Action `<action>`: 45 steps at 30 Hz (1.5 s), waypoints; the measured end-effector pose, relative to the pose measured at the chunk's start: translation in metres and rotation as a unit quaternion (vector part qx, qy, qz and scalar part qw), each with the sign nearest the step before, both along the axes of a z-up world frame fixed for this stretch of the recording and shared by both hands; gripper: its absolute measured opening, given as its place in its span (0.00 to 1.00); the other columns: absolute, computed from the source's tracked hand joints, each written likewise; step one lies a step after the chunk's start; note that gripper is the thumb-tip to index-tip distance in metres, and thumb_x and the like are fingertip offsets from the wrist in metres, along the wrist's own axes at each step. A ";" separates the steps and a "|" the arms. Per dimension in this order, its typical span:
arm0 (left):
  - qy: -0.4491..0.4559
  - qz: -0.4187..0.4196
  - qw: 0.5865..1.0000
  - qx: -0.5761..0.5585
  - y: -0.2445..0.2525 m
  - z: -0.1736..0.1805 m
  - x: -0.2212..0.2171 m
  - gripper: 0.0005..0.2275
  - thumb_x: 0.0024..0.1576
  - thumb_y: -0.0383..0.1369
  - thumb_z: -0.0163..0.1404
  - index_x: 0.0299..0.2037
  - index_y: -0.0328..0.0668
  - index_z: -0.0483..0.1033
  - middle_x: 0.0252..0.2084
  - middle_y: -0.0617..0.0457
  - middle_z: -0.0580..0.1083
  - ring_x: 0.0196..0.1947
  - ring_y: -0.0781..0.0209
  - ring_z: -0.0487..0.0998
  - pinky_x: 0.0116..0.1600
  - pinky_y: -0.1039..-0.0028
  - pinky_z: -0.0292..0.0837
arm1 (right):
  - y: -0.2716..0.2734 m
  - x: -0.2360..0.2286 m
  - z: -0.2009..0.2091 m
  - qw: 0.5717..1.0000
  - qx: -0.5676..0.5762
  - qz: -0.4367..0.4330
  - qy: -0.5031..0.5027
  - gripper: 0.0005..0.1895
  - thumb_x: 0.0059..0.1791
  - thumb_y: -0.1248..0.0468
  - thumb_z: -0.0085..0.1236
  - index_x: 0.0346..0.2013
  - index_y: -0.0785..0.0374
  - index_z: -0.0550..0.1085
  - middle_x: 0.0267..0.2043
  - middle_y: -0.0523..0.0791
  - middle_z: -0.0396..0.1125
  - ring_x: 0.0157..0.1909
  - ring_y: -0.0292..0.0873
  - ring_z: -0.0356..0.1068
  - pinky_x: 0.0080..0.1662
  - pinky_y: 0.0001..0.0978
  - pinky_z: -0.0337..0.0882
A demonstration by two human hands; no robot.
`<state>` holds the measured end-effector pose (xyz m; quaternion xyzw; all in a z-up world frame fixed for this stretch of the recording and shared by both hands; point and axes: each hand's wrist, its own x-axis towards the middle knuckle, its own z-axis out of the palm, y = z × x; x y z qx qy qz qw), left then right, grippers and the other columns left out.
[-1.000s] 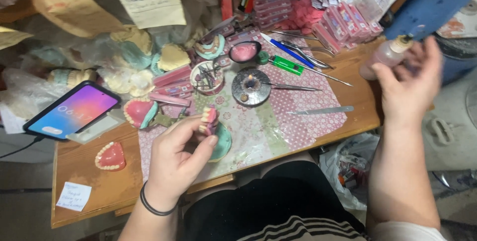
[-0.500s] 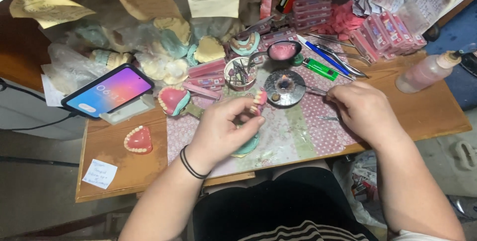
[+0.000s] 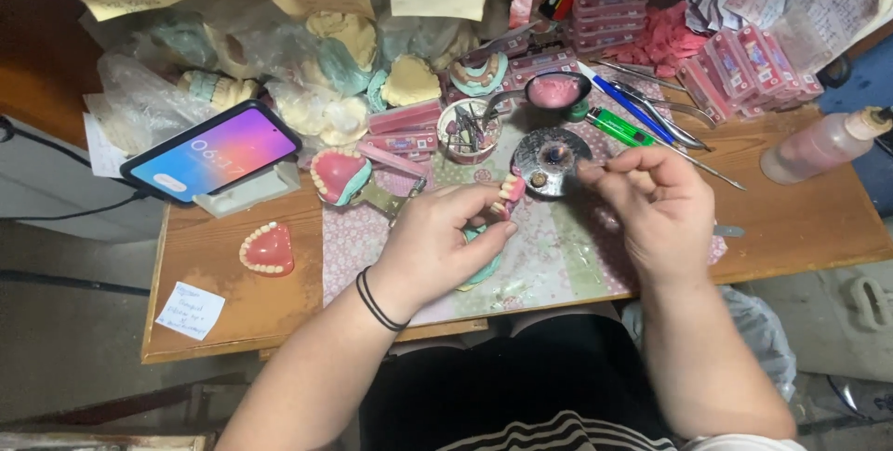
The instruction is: The person uses a metal tool to apply a pink substance to a dental mold held in a clamp. They then fit the mold into a larger dental cast, place the assembly into a plastic bag, and move items on the cluttered workbench.
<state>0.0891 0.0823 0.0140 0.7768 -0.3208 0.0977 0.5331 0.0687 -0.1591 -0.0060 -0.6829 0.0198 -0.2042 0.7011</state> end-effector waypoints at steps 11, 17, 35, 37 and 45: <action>0.003 -0.019 1.000 -0.011 -0.001 0.011 -0.003 0.08 0.53 0.29 0.61 0.42 0.39 0.82 0.47 0.42 0.82 0.43 0.41 0.85 0.44 0.64 0.82 | -0.021 0.015 -0.037 0.994 0.099 0.015 -0.039 0.18 0.59 0.60 0.46 0.52 0.73 0.75 0.40 0.55 0.75 0.42 0.42 0.79 0.44 0.30 0.82; 0.004 -0.020 1.000 0.004 -0.001 0.004 -0.003 0.09 0.55 0.31 0.61 0.43 0.41 0.82 0.49 0.43 0.82 0.48 0.42 0.84 0.50 0.61 0.81 | -0.026 0.015 -0.043 0.994 0.098 0.029 -0.025 0.18 0.58 0.59 0.46 0.51 0.72 0.74 0.41 0.55 0.75 0.42 0.43 0.79 0.44 0.30 0.81; -0.022 -0.017 0.994 0.108 0.003 -0.009 -0.004 0.15 0.60 0.42 0.51 0.51 0.44 0.80 0.56 0.47 0.80 0.57 0.51 0.82 0.61 0.63 0.77 | -0.019 0.003 -0.033 0.999 0.036 0.009 0.031 0.13 0.63 0.56 0.47 0.52 0.63 0.73 0.45 0.53 0.73 0.40 0.43 0.77 0.44 0.25 0.80; -0.022 -0.015 0.993 0.112 0.003 -0.007 -0.004 0.15 0.60 0.42 0.51 0.51 0.45 0.80 0.56 0.48 0.80 0.57 0.52 0.82 0.60 0.64 0.77 | -0.020 0.003 -0.034 0.999 0.017 0.007 0.034 0.14 0.64 0.56 0.46 0.53 0.62 0.73 0.46 0.53 0.73 0.41 0.43 0.77 0.45 0.25 0.80; 0.000 -0.023 0.992 0.122 0.004 -0.008 -0.002 0.16 0.59 0.42 0.49 0.52 0.45 0.79 0.56 0.52 0.80 0.56 0.54 0.82 0.57 0.64 0.76 | -0.026 0.005 -0.040 0.999 0.021 0.012 0.026 0.17 0.63 0.51 0.48 0.53 0.61 0.72 0.44 0.54 0.72 0.40 0.44 0.76 0.44 0.25 0.79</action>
